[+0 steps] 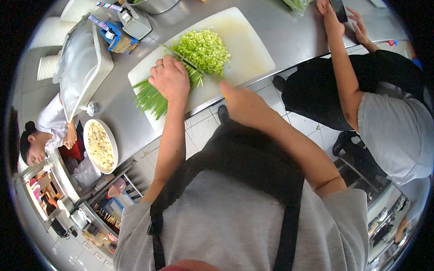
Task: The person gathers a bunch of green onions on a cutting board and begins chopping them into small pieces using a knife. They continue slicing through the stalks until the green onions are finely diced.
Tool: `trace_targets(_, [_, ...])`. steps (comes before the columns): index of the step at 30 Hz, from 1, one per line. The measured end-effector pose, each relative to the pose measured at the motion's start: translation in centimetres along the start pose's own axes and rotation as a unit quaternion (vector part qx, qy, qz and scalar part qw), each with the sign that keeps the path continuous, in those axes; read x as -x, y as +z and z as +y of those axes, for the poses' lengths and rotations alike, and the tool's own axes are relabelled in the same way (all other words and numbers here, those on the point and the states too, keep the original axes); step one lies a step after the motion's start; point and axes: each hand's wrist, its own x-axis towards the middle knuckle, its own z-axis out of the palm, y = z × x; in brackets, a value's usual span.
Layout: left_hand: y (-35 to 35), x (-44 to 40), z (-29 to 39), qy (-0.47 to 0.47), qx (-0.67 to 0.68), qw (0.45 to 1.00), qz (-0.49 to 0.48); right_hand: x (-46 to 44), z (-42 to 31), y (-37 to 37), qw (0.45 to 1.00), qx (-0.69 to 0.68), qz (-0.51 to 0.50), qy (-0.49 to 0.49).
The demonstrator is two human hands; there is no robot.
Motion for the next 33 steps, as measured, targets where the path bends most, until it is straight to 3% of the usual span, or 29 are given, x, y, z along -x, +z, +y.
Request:
trace_targets(2, [0.2,0.0,0.1,0.000,0.000,1.000,0.000,-0.1,-0.4,-0.7,0.997,-0.052,-0.038,0.040])
trace_targets(5, [0.3,-0.3,-0.2,-0.002,0.002,1.000,0.024,0.3,-0.5,-0.2,0.999,-0.043,-0.009,0.021])
trace_targets(8, [-0.9,-0.8,-0.2,-0.020,0.039,0.999,-0.015,0.4,-0.4,-0.1,0.999,-0.032,0.002,-0.001])
trace_targets(10, [-2.4,-1.8,-0.6,-0.060,0.072,0.981,-0.171,0.4,-0.8,-0.4,1.000,-0.030,-0.005,0.010])
trace_targets(11, [-3.4,-2.1,-0.9,-0.059,0.072,0.981,-0.168,0.4,-0.9,-0.6,0.999,-0.028,-0.014,0.022])
trace_targets(14, [-5.6,-2.6,-2.3,0.017,0.105,0.934,-0.340,0.4,-0.6,-0.2,0.999,-0.033,0.005,-0.001])
trace_targets(18, [-6.5,-0.4,-1.2,0.127,-0.042,0.937,-0.323,0.2,-0.6,0.2,1.000,-0.003,-0.006,0.014])
trace_targets(24, [-4.6,0.4,-1.8,0.135,-0.032,0.961,-0.238,0.6,-1.3,-0.4,1.000,0.008,0.002,0.016])
trace_targets(33, [-3.5,-0.3,-2.9,0.110,-0.048,0.969,-0.215,1.2,0.0,-0.5,0.999,0.024,0.031,-0.007])
